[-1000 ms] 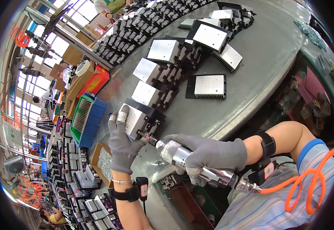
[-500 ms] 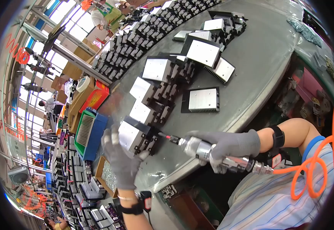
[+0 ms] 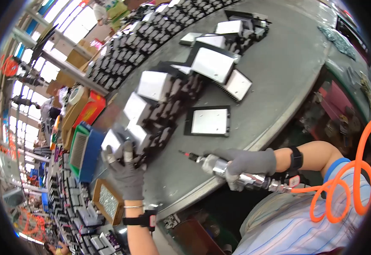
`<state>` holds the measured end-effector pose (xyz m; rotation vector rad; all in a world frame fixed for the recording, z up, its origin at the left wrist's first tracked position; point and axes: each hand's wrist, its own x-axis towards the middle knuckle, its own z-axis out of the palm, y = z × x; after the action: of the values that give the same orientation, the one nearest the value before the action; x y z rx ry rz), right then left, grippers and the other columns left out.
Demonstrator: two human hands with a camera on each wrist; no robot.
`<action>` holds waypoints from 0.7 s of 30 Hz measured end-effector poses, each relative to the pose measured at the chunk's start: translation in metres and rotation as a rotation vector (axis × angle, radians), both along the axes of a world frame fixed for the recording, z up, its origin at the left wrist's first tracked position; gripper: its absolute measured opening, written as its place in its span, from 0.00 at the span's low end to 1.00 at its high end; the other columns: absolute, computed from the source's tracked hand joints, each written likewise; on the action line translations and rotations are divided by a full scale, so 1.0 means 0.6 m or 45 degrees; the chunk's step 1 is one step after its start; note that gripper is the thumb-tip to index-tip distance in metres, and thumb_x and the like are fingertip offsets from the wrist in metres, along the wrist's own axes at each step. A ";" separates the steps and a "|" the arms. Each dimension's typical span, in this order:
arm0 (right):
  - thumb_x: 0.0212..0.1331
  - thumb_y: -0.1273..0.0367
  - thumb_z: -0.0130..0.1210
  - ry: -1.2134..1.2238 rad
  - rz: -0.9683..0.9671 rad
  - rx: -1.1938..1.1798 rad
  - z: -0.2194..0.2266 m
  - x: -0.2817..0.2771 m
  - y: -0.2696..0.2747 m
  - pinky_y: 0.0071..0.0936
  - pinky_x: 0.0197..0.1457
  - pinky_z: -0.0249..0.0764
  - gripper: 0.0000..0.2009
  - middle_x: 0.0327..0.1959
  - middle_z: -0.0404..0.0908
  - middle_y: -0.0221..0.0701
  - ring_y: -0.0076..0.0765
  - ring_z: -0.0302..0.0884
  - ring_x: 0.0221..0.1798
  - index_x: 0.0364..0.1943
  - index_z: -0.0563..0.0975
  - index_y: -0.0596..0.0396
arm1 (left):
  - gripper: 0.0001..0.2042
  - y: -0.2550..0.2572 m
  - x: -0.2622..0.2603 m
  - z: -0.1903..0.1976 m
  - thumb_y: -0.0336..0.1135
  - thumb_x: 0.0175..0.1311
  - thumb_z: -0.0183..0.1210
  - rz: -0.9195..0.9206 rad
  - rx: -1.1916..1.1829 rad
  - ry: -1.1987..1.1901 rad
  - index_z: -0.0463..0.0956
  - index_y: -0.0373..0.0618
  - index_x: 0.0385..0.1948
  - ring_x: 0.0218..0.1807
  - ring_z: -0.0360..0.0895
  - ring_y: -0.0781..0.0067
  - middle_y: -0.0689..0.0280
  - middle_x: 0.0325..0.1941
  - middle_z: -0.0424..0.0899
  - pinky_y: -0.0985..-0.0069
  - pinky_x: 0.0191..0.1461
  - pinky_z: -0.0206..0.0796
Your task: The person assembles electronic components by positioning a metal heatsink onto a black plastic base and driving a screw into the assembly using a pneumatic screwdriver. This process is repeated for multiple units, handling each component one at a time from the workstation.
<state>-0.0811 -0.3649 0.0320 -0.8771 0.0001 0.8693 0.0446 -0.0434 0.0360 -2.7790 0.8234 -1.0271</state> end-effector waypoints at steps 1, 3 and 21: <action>0.36 0.75 0.51 -0.024 0.006 -0.013 0.001 -0.002 -0.005 0.24 0.25 0.76 0.37 0.32 0.68 0.33 0.27 0.74 0.22 0.60 0.58 0.53 | 0.52 0.005 0.010 -0.006 0.30 0.23 0.73 -0.040 -0.052 0.028 0.62 0.69 0.64 0.71 0.48 0.42 0.52 0.70 0.50 0.57 0.68 0.57; 0.36 0.73 0.54 -0.070 0.065 -0.048 -0.008 -0.007 -0.015 0.23 0.29 0.78 0.44 0.37 0.69 0.35 0.27 0.76 0.25 0.67 0.53 0.51 | 0.52 -0.004 0.001 0.000 0.29 0.24 0.73 0.006 -0.036 0.113 0.61 0.66 0.66 0.72 0.47 0.42 0.51 0.71 0.50 0.56 0.71 0.51; 0.40 0.77 0.55 -0.048 0.121 -0.246 -0.022 -0.088 -0.123 0.26 0.30 0.77 0.49 0.40 0.72 0.38 0.30 0.77 0.31 0.72 0.43 0.48 | 0.41 -0.326 -0.100 -0.016 0.59 0.44 0.66 0.070 -0.160 0.751 0.63 0.49 0.62 0.59 0.63 0.39 0.40 0.58 0.64 0.50 0.58 0.61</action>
<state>-0.1340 -0.4386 0.0187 -1.0813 0.0097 0.9525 -0.0151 -0.2393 0.0262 -3.2360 0.7348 -0.2403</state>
